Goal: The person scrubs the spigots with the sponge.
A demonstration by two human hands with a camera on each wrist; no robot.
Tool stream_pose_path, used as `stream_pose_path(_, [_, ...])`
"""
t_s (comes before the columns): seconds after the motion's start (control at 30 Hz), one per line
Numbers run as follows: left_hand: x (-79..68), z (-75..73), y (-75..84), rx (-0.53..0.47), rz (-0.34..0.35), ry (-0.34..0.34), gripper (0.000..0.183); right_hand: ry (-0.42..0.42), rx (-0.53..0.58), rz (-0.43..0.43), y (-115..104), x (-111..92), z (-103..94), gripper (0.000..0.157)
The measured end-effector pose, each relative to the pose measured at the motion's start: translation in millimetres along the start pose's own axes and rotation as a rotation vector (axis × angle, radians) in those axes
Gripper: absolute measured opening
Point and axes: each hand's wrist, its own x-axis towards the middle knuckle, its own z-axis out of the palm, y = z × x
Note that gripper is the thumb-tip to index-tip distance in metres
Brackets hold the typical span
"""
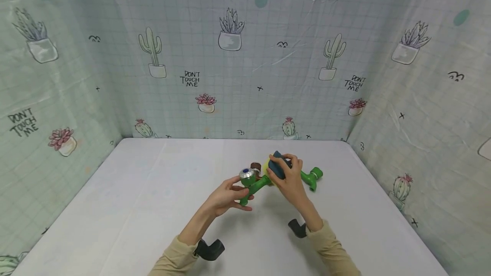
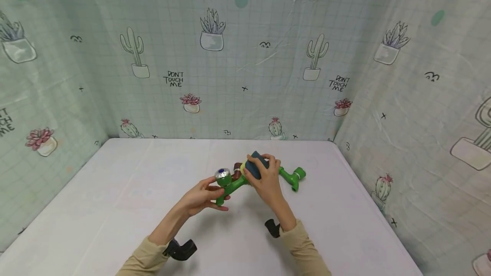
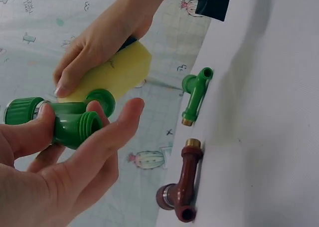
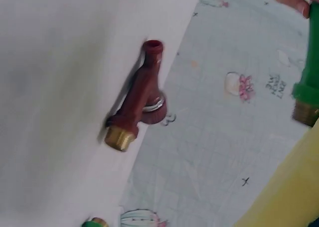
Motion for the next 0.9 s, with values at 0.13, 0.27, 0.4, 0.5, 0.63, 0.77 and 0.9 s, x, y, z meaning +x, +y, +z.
stream_pose_path(0.13, [-0.2, -2.9, -2.6, 0.005, -0.001, 0.036, 0.049, 0.042, -0.032, 0.004, 10, 2, 0.6, 0.036])
stream_pose_path(0.27, [-0.3, -4.7, -2.0, 0.056, -0.017, 0.109, 0.048, 0.08, -0.023, 0.0, 8, 1, -0.2, 0.036])
stream_pose_path(0.4, [1.1, -4.6, 0.8, 0.108, -0.026, 0.202, 0.047, 0.039, -0.007, -0.049, -10, -3, 2.8, 0.038])
stream_pose_path(0.5, [2.7, -3.0, 2.4, 0.09, -0.017, 0.24, 0.047, -0.01, -0.055, -0.113, -21, -8, 8.7, 0.04])
stream_pose_path(0.63, [2.9, -1.5, 3.3, 0.055, -0.001, 0.252, 0.047, -0.006, -0.193, -0.174, -19, -10, 14.8, 0.044])
stream_pose_path(0.77, [0.9, -6.4, 2.8, 0.088, -0.009, 0.269, 0.045, 0.038, -0.258, -0.166, -7, -8, 11.8, 0.046])
stream_pose_path(0.9, [-1.3, -21.0, 3.5, 0.134, -0.038, 0.292, 0.043, 0.059, -0.19, -0.119, 1, -5, 1.0, 0.043])
